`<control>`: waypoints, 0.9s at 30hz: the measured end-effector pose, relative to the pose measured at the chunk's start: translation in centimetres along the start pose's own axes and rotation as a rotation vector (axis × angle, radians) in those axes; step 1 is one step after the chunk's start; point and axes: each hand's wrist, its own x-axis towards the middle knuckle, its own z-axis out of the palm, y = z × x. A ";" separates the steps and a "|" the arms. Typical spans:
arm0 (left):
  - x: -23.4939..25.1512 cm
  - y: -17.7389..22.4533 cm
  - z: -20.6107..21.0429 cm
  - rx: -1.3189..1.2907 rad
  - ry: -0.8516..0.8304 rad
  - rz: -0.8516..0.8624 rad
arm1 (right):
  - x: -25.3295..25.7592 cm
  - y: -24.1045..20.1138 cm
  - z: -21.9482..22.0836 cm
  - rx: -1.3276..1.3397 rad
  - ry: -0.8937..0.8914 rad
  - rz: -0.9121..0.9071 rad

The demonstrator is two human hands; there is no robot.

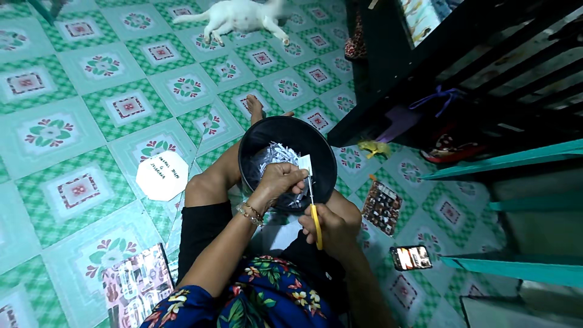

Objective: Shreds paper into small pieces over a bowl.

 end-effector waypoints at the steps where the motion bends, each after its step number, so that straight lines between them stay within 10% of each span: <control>1: 0.0 0.0 0.0 0.003 -0.001 -0.001 | 0.2 0.1 0.1 -0.008 0.014 -0.014; 27: 0.2 0.0 -0.2 0.047 -0.067 0.001 | 1.2 -0.8 0.9 0.173 0.092 -0.005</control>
